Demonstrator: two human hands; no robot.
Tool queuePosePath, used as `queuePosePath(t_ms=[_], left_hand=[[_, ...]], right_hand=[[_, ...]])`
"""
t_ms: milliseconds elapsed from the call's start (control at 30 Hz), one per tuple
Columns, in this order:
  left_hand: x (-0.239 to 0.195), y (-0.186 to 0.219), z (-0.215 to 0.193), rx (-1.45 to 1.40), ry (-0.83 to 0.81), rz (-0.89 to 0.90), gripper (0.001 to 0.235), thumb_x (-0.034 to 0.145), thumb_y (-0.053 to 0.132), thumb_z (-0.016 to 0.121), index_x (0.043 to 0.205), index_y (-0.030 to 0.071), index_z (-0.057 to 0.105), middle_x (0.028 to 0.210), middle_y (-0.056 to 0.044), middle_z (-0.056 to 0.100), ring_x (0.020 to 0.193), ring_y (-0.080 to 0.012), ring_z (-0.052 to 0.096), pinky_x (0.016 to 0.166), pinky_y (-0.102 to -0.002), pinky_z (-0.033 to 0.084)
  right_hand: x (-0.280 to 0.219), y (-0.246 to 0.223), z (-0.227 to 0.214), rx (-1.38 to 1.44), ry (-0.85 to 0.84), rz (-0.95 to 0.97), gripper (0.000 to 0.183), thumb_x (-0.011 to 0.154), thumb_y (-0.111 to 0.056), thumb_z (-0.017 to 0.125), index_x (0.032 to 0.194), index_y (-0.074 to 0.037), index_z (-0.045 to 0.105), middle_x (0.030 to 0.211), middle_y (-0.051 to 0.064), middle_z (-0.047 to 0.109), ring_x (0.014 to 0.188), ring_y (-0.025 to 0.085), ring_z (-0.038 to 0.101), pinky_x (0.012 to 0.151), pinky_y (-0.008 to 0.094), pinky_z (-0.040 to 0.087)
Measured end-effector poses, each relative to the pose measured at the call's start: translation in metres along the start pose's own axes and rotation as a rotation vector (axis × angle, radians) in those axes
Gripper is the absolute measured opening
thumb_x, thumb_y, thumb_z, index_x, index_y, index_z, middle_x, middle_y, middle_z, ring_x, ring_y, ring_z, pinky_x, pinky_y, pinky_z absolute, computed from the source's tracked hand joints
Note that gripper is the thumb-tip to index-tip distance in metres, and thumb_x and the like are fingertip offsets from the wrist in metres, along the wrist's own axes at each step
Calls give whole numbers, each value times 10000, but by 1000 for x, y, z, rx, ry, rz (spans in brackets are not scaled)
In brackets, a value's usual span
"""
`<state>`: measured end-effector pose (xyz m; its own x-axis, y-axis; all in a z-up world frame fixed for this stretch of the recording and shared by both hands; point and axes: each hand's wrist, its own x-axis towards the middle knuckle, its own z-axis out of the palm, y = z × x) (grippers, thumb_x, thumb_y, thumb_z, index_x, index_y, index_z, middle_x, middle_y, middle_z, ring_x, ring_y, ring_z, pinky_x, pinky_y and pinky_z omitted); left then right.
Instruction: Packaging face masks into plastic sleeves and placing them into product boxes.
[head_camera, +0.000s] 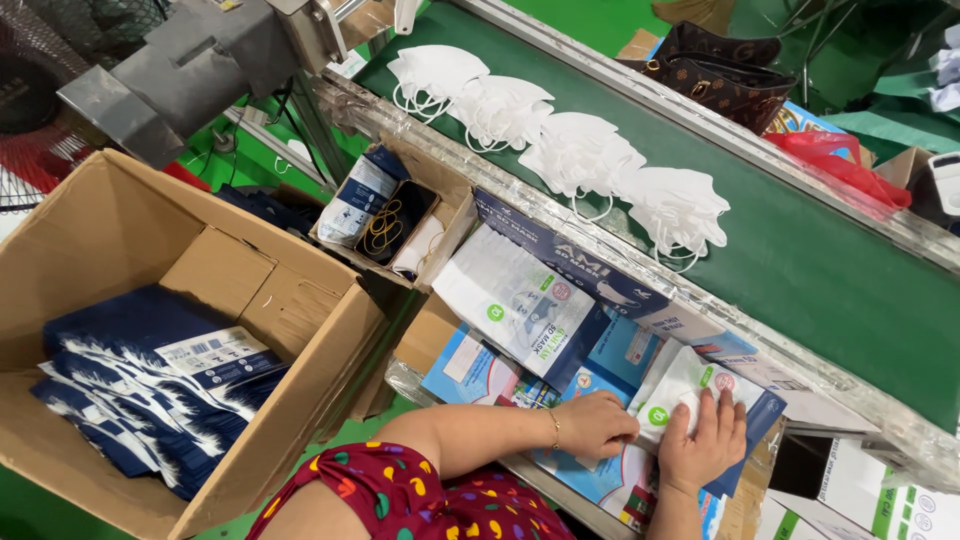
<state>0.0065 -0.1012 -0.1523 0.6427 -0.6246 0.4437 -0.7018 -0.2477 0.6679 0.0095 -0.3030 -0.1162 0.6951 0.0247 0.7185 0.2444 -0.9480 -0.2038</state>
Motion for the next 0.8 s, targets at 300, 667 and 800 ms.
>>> queuePosePath(t_ms=[300,667,800], left_hand=[[1,2,-3,11,-49,-24,114,827,216,648,893,128,617,896,-58,695,988,-318,656,1017,-427,465],[66,17,-59,5,349,172,186,938,288,722,1021,136,652,1076,-59,667,1075,-295,651,998,-427,496],[136,-10,-138,163,471,139,354,861,171,697,1203,114,623,1196,-91,668,1167,-320,634,1011,-458,471]], right_hand=[[5,-6,-3,-15,2,12,387,992,-302,660,1299,-69,692,1460,166,631,1362,457,550,1109,542,429],[4,-4,1,-7,-10,39,410,963,-288,659,1327,-99,678,1474,134,613,1372,413,535,1121,517,385],[7,-8,-7,-26,-22,59,416,960,-286,652,1329,-96,676,1479,136,610,1371,408,527,1121,517,378]])
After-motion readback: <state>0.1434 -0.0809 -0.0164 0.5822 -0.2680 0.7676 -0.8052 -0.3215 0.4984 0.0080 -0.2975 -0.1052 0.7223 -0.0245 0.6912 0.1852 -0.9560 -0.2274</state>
